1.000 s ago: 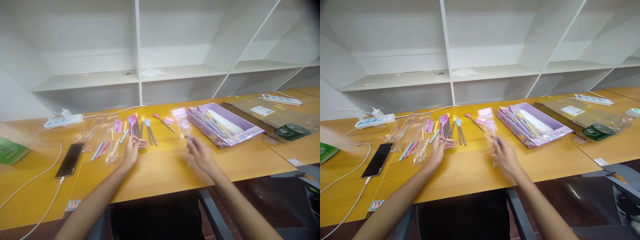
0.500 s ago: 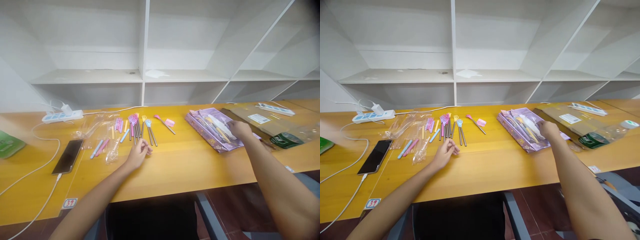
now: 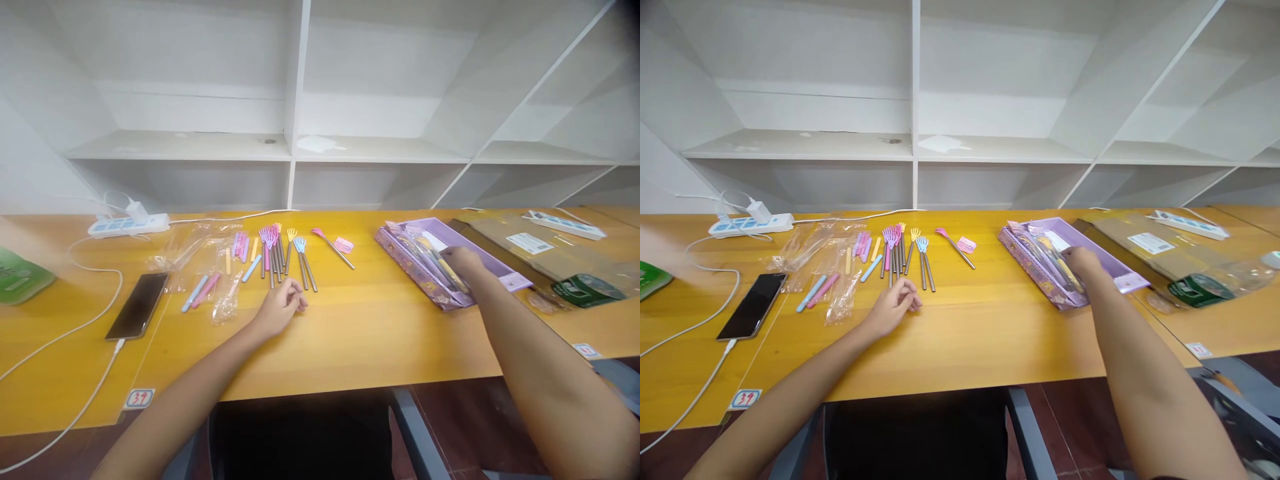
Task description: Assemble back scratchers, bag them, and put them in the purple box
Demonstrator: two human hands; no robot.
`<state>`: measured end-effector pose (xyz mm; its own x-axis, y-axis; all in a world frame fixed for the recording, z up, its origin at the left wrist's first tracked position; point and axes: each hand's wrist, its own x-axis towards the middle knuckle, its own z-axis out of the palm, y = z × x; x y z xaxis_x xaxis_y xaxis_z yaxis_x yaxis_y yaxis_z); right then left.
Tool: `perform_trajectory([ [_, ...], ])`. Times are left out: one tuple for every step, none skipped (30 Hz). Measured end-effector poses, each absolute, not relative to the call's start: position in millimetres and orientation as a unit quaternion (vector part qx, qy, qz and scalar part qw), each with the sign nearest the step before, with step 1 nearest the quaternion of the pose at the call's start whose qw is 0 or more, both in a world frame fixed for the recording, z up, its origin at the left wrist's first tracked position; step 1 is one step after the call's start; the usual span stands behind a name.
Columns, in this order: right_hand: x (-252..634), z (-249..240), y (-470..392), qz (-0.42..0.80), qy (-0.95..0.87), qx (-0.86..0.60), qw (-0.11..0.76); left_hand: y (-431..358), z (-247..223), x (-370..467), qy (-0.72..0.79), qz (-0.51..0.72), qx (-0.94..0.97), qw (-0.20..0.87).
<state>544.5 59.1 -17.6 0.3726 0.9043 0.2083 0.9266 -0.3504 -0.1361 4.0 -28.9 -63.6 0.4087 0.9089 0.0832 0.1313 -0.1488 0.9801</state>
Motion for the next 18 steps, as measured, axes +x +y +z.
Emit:
perform_trajectory([
  [543.0, -17.6, 57.2, -0.039, -0.547, -0.829, 0.11, -29.3, -63.9, 3.7, 0.393, 0.364, 0.666, 0.519],
  [542.1, -16.8, 55.2, -0.029, -0.531, -0.841, 0.102, -30.0, -64.1, 3.2, 0.391, 0.352, 0.676, 0.516],
  [541.7, -15.4, 53.3, -0.022, -0.513, -0.853, 0.094, -30.8, -64.1, 2.7, 0.39, 0.338, 0.687, 0.511],
  [541.5, -13.9, 51.4, -0.023, -0.498, -0.862, 0.092, -32.0, -63.7, 2.2, 0.39, 0.323, 0.701, 0.502],
  [541.1, -12.4, 49.9, -0.026, -0.485, -0.869, 0.092, -33.2, -63.0, 1.8, 0.39, 0.31, 0.716, 0.489],
  [540.5, -11.2, 48.7, -0.027, -0.474, -0.875, 0.093, -34.6, -61.8, 1.6, 0.391, 0.298, 0.73, 0.474],
  [539.3, -10.2, 48.0, -0.027, -0.467, -0.879, 0.095, -35.9, -60.3, 1.5, 0.392, 0.289, 0.743, 0.459],
  [537.6, -9.5, 48.0, -0.026, -0.464, -0.88, 0.098, -37.0, -58.6, 1.6, 0.394, 0.283, 0.753, 0.445],
  [535.3, -8.6, 48.7, -0.026, -0.464, -0.879, 0.105, -37.8, -57.1, 1.8, 0.395, 0.278, 0.76, 0.435],
  [532.1, -7.3, 50.3, -0.031, -0.467, -0.876, 0.114, -38.2, -55.8, 2.0, 0.396, 0.275, 0.764, 0.428],
  [528.0, -5.3, 52.7, -0.04, -0.472, -0.872, 0.127, -38.3, -54.9, 2.3, 0.396, 0.274, 0.767, 0.424],
  [522.5, -2.4, 56.1, -0.052, -0.476, -0.866, 0.142, -38.0, -54.6, 2.4, 0.396, 0.274, 0.768, 0.422],
  [515.3, 1.7, 60.1, -0.065, -0.483, -0.859, 0.156, -37.5, -54.8, 2.5, 0.395, 0.276, 0.768, 0.421],
  [505.8, 6.7, 64.5, -0.075, -0.493, -0.849, 0.172, -36.7, -55.4, 2.3, 0.394, 0.279, 0.768, 0.421],
  [493.7, 12.5, 68.9, -0.078, -0.508, -0.837, 0.19, -35.9, -56.2, 2.1, 0.393, 0.281, 0.768, 0.421],
  [478.4, 18.5, 72.8, -0.073, -0.529, -0.819, 0.21, -35.1, -57.2, 1.6, 0.392, 0.282, 0.767, 0.422],
  [459.9, 24.3, 75.8, -0.056, -0.555, -0.794, 0.241, -34.4, -58.1, 1.1, 0.391, 0.282, 0.766, 0.424],
  [438.2, 29.2, 77.7, -0.026, -0.583, -0.767, 0.268, -33.7, -58.9, 0.6, 0.39, 0.281, 0.766, 0.427],
])
